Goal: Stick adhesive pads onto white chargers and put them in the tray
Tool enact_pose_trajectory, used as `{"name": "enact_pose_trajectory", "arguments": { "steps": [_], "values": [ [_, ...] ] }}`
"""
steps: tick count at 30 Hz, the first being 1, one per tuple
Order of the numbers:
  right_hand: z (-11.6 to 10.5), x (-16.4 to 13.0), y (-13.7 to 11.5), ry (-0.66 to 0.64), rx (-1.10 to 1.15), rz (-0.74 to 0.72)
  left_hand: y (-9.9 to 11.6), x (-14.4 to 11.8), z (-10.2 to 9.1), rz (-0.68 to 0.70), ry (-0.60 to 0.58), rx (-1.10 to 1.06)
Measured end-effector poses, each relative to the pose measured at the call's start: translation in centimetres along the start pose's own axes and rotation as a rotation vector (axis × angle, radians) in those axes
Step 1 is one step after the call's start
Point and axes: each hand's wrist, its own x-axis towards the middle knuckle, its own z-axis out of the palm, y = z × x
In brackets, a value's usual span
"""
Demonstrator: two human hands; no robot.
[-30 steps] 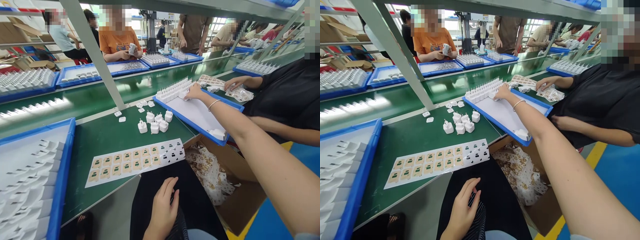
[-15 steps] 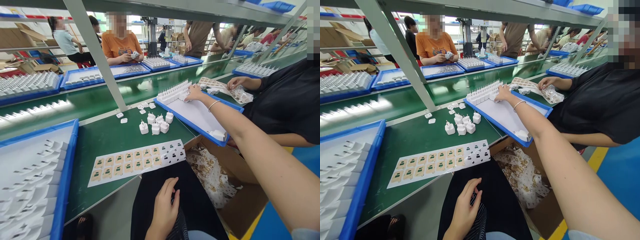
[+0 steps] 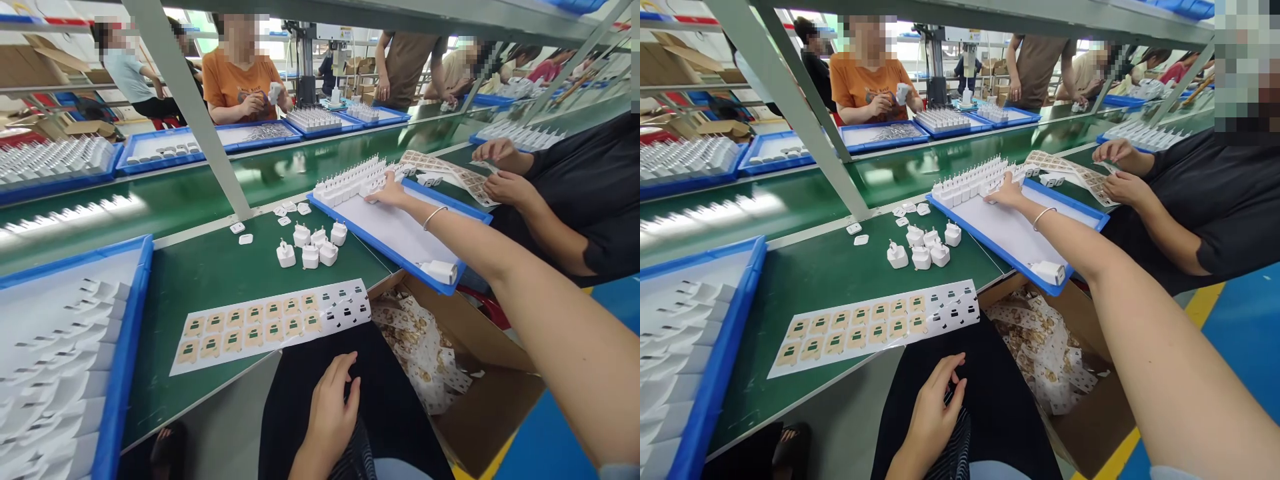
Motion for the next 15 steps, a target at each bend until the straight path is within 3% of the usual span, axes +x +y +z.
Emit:
{"name": "enact_pose_trajectory", "arguments": {
  "steps": [3, 15],
  "values": [
    [0.1, -0.2, -0.3, -0.003, 0.073, 0.090, -0.1, 0.1, 0.2, -0.030, -0.025, 0.003],
    [-1.6, -2.6, -1.5, 0.019, 0.322, 0.081, -0.1, -0.1, 0.5, -0.043, -0.029, 0.006]
  ]
}}
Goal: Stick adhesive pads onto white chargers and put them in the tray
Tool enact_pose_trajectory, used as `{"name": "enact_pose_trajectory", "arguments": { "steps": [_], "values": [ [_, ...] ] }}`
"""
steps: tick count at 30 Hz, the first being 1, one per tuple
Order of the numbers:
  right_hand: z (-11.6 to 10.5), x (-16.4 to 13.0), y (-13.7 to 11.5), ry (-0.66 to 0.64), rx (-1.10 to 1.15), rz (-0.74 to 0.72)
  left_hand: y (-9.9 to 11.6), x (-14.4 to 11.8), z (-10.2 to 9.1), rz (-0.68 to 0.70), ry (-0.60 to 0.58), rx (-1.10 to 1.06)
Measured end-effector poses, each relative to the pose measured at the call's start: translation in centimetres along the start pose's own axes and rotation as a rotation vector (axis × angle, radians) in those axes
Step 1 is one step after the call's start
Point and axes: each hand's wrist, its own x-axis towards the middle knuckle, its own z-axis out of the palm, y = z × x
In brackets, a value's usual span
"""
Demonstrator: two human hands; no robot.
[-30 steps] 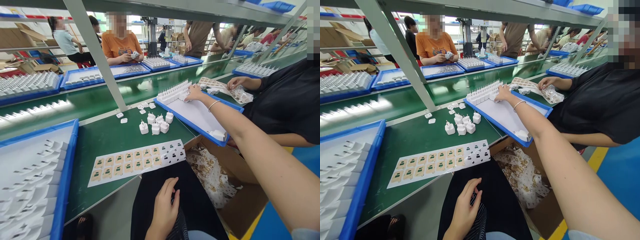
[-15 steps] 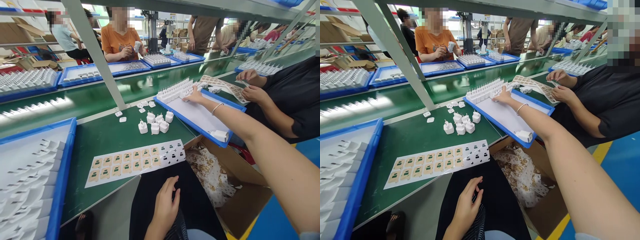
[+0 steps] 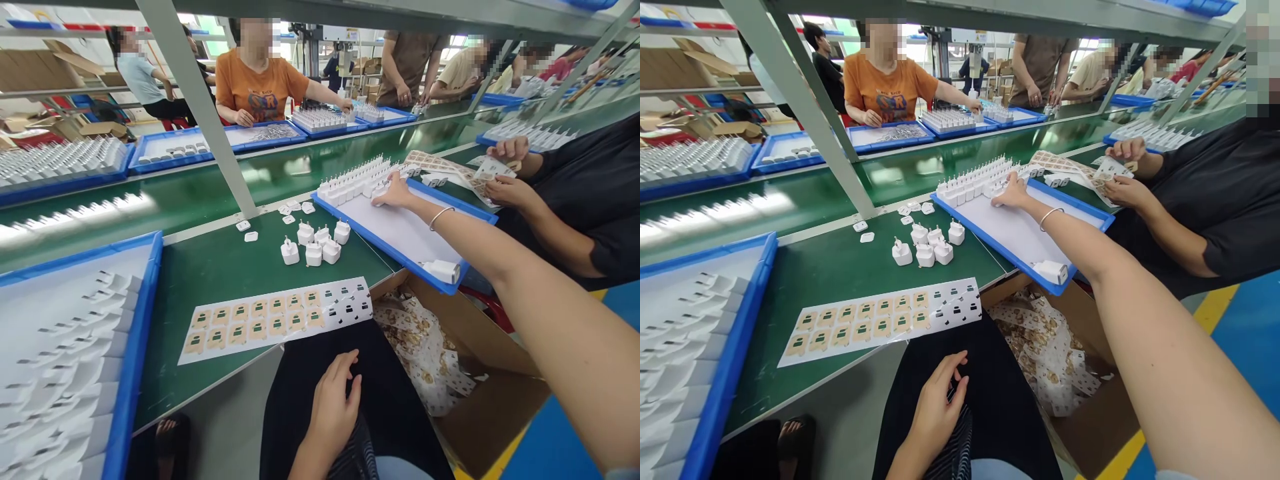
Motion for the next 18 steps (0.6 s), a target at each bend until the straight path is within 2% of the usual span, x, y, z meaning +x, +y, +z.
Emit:
{"name": "enact_pose_trajectory", "arguments": {
  "steps": [3, 6, 9, 11, 12, 14, 16, 18],
  "values": [
    [-1.3, -1.5, -1.1, -0.020, 0.142, 0.042, -0.1, -0.1, -0.3, 0.057, 0.027, 0.004],
    [-3.6, -4.0, -3.1, -0.137, 0.326, 0.065, 0.2, 0.1, -1.2, 0.207, 0.114, 0.012],
    [-6.2, -9.0, -5.5, -0.372, 0.576, 0.045, 1.6, 0.9, -3.1, 0.456, 0.299, 0.056],
    [-7.2, -13.8, -6.7, -0.644, 0.908, 0.076, 3.0, 1.8, -4.6, 0.619, 0.455, 0.085],
    [-7.3, -16.6, -7.1, -0.773, 1.022, 0.114, 3.8, 2.3, -5.3, 0.682, 0.530, 0.089],
    [-6.5, -22.1, -7.3, -0.937, 1.186, 0.185, 5.4, 3.1, -6.4, 0.766, 0.651, 0.074],
    [-4.7, -26.9, -7.0, -1.052, 1.304, 0.268, 6.5, 3.7, -7.1, 0.808, 0.728, 0.052],
    [-2.4, -30.3, -6.6, -1.127, 1.385, 0.343, 7.1, 4.0, -7.5, 0.809, 0.759, 0.044]
  ]
}}
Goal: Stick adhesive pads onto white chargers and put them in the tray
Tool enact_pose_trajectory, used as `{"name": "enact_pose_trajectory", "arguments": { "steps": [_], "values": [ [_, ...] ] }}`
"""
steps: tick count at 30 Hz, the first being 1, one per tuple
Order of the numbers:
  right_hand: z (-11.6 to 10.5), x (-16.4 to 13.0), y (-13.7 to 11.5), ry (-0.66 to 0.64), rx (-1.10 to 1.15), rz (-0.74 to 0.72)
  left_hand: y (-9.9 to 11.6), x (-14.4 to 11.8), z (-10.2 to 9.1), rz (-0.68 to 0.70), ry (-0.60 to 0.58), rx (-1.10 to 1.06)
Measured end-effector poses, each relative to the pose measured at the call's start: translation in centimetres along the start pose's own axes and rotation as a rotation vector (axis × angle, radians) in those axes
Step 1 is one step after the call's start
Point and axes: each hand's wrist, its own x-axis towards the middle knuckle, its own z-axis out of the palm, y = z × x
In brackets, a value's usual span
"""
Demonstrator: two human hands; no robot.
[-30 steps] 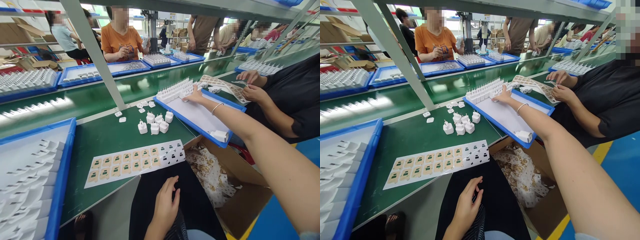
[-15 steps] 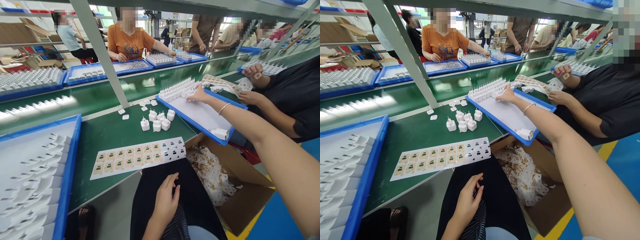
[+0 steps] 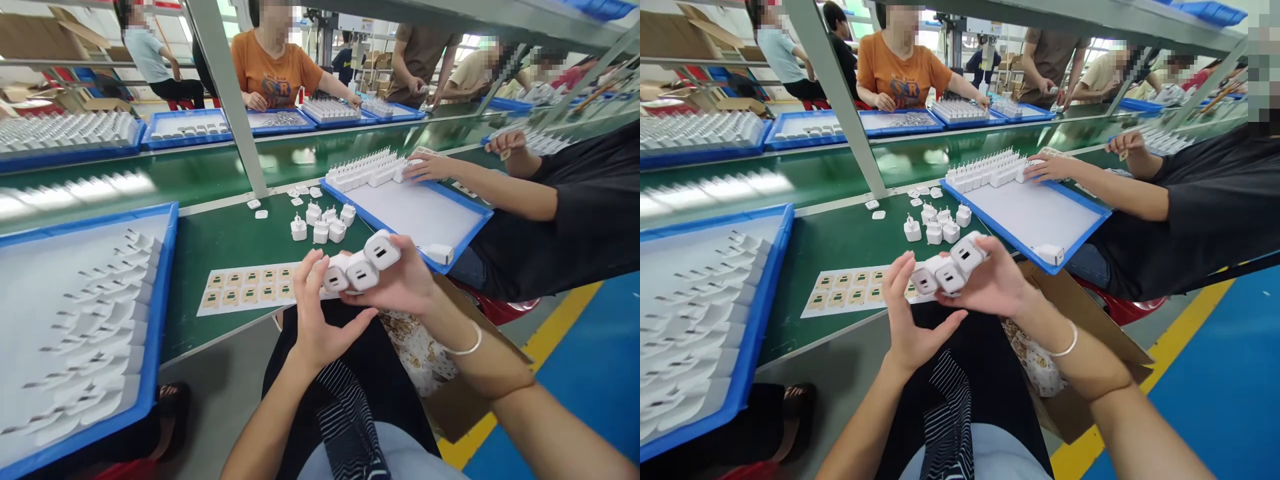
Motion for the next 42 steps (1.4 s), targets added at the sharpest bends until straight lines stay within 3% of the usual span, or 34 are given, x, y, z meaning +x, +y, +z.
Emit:
{"name": "enact_pose_trajectory", "arguments": {
  "steps": [4, 7, 11, 16, 20, 22, 27, 31, 34, 38, 42],
  "values": [
    [0.8, 2.0, 3.8, -0.076, 0.135, 0.045, -0.7, 0.5, -0.9, -0.108, -0.059, -0.032],
    [1.7, 4.4, 3.8, -0.091, 0.214, 0.055, -1.9, 1.3, -2.2, -0.200, -0.067, -0.065],
    [2.8, 8.4, 3.0, -0.185, 0.204, 0.129, -4.2, 2.3, -3.7, -0.316, 0.059, -0.091],
    [3.6, 14.1, 2.5, -0.132, -0.026, 0.243, -8.5, 2.3, -5.0, -0.605, 0.245, -0.143],
    [4.2, 17.5, 2.0, -0.149, -0.317, 0.382, -11.3, 2.0, -6.1, -0.680, 0.373, -0.063],
    [4.3, 18.6, 1.8, -0.169, -0.537, 0.337, -11.7, 1.9, -6.9, -0.683, 0.424, -0.010],
    [3.6, 20.4, 2.0, -0.031, -1.011, -0.003, -10.4, 2.2, -9.1, -0.623, 0.424, 0.147],
    [3.6, 21.4, 2.1, 0.095, -1.360, -0.095, -8.8, 2.6, -10.3, -0.589, 0.303, 0.230],
    [4.6, 21.9, 1.9, 0.104, -1.589, -0.082, -7.7, 2.7, -10.6, -0.524, 0.169, 0.308],
    [5.9, 21.8, 1.8, 0.074, -1.716, -0.062, -6.3, 2.2, -10.7, -0.471, 0.071, 0.315],
    [5.7, 19.2, 2.4, 0.134, -1.706, -0.199, -5.0, 1.8, -10.8, -0.505, 0.025, 0.220]
  ]
}}
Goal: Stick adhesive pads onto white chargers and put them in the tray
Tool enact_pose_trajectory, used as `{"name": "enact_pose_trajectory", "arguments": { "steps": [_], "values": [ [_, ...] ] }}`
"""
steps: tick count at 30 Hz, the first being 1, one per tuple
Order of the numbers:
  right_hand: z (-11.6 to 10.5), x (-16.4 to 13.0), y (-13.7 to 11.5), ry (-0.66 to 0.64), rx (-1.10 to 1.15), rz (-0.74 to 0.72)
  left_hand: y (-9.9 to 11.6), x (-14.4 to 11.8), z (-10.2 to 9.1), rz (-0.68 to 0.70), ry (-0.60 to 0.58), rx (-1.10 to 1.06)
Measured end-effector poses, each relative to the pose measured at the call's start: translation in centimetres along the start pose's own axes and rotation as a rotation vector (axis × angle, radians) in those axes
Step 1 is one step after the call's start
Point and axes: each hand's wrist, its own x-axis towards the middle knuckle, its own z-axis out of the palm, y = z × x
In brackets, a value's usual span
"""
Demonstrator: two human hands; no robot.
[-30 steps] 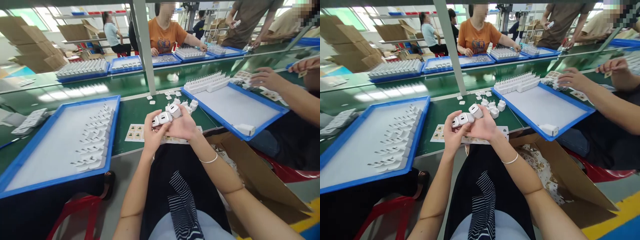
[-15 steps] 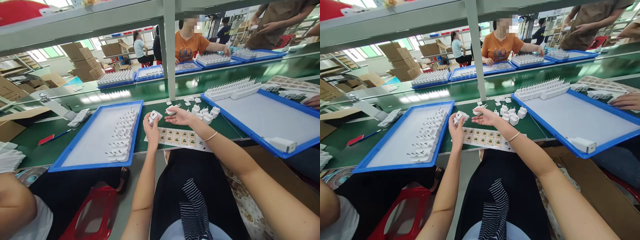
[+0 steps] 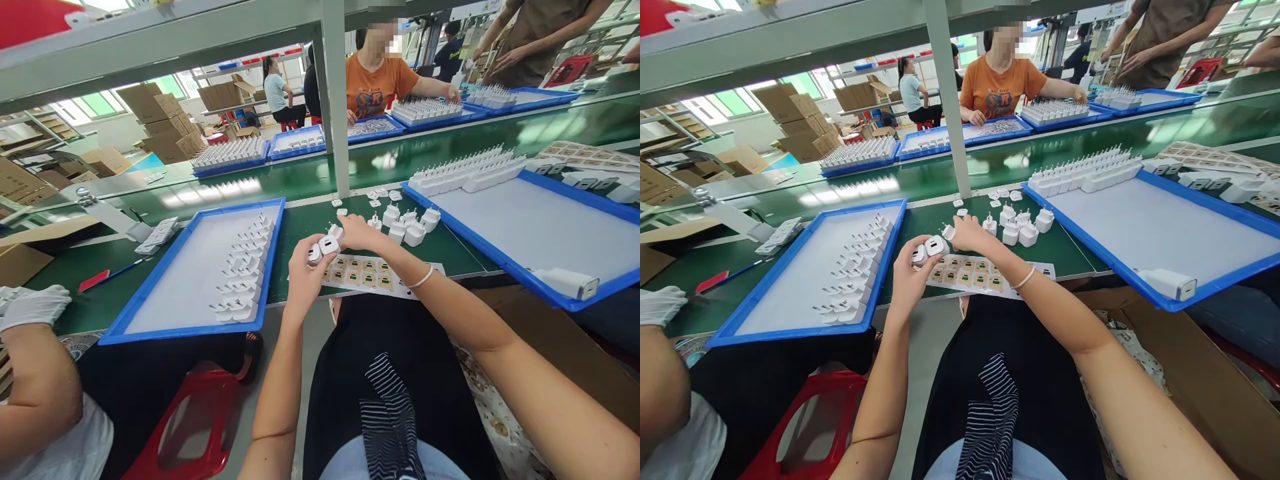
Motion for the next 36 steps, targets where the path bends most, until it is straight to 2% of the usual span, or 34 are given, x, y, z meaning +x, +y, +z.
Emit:
{"name": "enact_pose_trajectory", "arguments": {
  "steps": [2, 3, 6, 8, 10, 14, 17, 19, 23, 26, 29, 32, 36],
  "values": [
    [-0.1, -2.3, 0.5, 0.075, 0.043, -0.063, 0.4, -0.4, -0.1, -0.035, -0.028, -0.048],
    [-0.1, -3.5, 0.9, 0.067, 0.123, -0.123, 0.6, -0.7, -0.2, -0.056, -0.040, -0.070],
    [0.1, -6.7, 2.1, -0.161, 0.567, -0.328, 1.0, -1.2, -0.1, -0.101, -0.087, -0.122],
    [0.5, -7.8, 2.9, -0.286, 0.832, -0.377, 0.9, -1.2, 0.2, -0.112, -0.115, -0.145],
    [0.9, -7.9, 3.6, -0.249, 0.920, -0.357, 0.5, -0.6, 0.9, -0.107, -0.120, -0.157],
    [1.6, -6.2, 4.7, -0.075, 0.947, -0.348, -1.0, 1.6, 3.1, -0.039, -0.109, -0.149],
    [2.0, -4.8, 4.9, 0.037, 0.922, -0.325, -2.0, 2.5, 4.1, -0.070, -0.074, -0.147],
    [2.3, -4.1, 4.7, 0.107, 0.879, -0.290, -2.5, 2.5, 4.1, -0.100, -0.033, -0.175],
    [3.1, -2.4, 4.2, 0.220, 0.791, -0.249, -2.9, 1.6, 3.0, -0.058, 0.002, -0.254],
    [3.2, -1.9, 3.6, 0.318, 0.682, -0.224, -2.6, 0.9, 2.3, -0.114, 0.043, -0.310],
    [3.4, -3.6, 2.5, 0.376, 0.583, -0.235, -1.7, -0.4, 2.5, -0.199, 0.119, -0.381],
    [4.4, -7.2, 1.7, 0.382, 0.552, -0.257, -0.3, -2.3, 3.6, -0.280, 0.103, -0.562],
    [6.4, -11.6, 1.7, 0.464, 0.601, -0.301, 1.7, -4.9, 5.2, -0.456, 0.073, -0.708]
  ]
}}
